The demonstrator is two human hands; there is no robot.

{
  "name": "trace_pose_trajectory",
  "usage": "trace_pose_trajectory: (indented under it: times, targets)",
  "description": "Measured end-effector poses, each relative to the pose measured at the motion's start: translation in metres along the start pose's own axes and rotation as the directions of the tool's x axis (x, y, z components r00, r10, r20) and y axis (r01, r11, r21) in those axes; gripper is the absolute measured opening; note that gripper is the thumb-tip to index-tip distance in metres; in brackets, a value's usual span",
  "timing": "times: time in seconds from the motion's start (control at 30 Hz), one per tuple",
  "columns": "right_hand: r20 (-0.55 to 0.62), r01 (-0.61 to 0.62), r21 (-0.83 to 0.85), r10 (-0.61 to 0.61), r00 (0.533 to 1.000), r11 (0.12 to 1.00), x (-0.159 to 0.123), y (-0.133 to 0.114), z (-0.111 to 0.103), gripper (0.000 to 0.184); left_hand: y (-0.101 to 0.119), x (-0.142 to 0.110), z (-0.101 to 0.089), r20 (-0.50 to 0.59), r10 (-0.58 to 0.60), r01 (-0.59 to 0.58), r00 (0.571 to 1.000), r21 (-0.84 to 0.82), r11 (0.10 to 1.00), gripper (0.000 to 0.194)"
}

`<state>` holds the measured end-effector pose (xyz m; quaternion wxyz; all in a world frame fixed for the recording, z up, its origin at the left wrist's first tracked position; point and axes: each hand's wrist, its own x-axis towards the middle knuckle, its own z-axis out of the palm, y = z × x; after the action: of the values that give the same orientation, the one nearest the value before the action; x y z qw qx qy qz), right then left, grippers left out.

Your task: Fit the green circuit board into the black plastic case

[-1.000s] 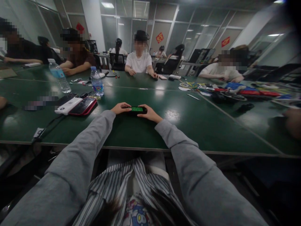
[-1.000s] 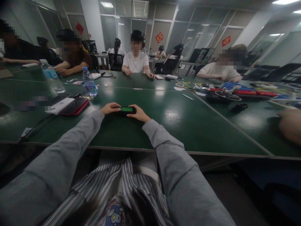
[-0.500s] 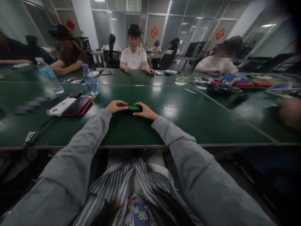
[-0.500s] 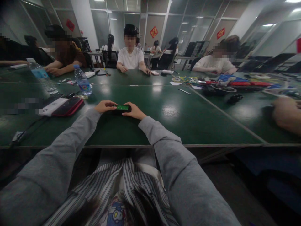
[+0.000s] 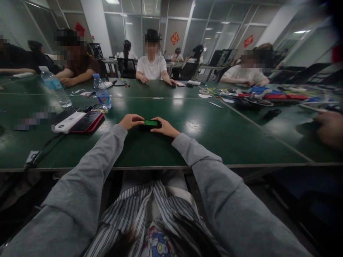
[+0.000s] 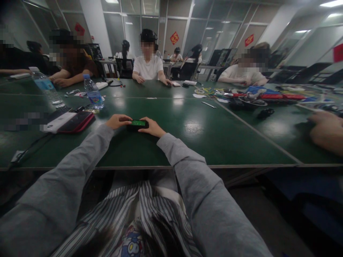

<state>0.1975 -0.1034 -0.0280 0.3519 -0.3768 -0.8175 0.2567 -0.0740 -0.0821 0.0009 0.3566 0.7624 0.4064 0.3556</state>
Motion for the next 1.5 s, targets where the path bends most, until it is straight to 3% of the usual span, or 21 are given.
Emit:
trace_pose_trajectory:
  times: [0.17,0.4,0.87,1.23,1.5]
  targets:
    - [0.003,-0.007,-0.006,0.007,1.000,1.000,0.000,-0.002,0.000,0.061,0.000,-0.001,0.001,-0.017,0.049,-0.047,0.999,0.095,0.994,0.053]
    - [-0.048,-0.101,0.059,0.104,0.993,0.993,0.000,0.002,0.004,0.070,-0.005,-0.002,0.005,-0.055,0.065,-0.062,0.996,0.056,0.996,0.057]
    - [-0.013,-0.099,0.020,0.099,0.995,0.995,0.002,0.000,0.000,0.064,-0.004,-0.003,0.012,-0.111,0.117,-0.103,0.987,0.132,0.986,0.050]
    - [0.011,-0.067,0.060,0.067,0.998,0.996,0.002,0.003,-0.001,0.066,0.006,-0.006,0.016,-0.151,0.077,-0.067,0.985,0.073,0.995,0.048]
    - [-0.053,-0.076,0.084,0.080,0.995,0.994,0.008,0.009,0.001,0.052,0.002,-0.004,0.019,-0.147,0.055,-0.050,0.988,0.040,0.998,0.050]
